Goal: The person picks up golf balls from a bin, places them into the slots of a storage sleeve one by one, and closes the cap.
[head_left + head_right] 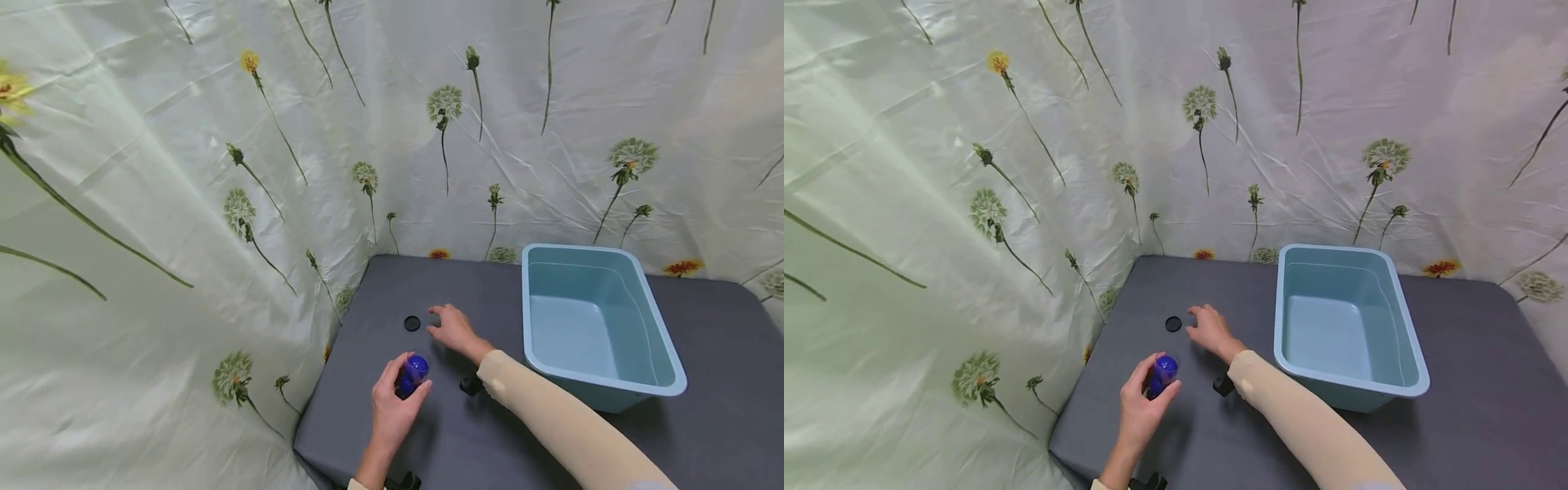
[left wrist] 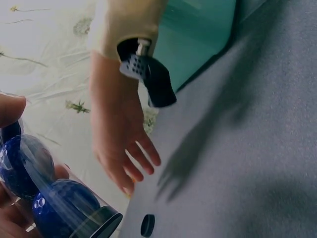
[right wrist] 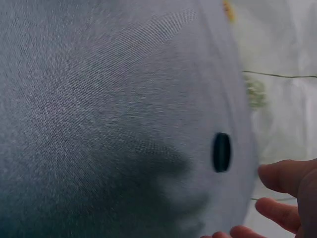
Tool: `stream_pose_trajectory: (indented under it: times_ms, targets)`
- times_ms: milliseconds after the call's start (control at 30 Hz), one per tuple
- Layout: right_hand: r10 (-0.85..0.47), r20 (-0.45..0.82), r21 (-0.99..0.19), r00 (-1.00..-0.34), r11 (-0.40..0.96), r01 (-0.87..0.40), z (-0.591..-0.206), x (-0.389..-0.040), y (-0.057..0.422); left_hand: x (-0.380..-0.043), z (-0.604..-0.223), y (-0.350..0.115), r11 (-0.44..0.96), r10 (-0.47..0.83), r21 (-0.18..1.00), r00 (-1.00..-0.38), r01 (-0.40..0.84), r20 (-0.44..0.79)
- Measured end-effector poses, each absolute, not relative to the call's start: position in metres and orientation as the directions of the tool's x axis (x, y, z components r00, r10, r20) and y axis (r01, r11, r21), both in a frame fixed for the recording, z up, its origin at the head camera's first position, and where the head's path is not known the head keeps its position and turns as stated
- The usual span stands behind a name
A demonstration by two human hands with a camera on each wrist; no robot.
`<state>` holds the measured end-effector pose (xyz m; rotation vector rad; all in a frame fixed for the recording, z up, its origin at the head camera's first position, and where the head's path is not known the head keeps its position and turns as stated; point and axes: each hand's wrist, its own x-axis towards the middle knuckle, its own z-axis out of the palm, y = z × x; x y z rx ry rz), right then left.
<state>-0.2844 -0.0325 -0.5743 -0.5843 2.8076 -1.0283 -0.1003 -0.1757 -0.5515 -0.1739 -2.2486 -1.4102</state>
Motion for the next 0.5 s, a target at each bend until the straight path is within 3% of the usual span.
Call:
stream_pose_trajectory:
  times_ms: [500]
  targets:
    - [-0.525, -0.017, -0.395, -0.851, 0.785, -0.477, -0.607, -0.296, -0.064, -0.085, -0.539, -0.196, 0.479, -0.191, 0.829, -0.888, 0.288, 0.419]
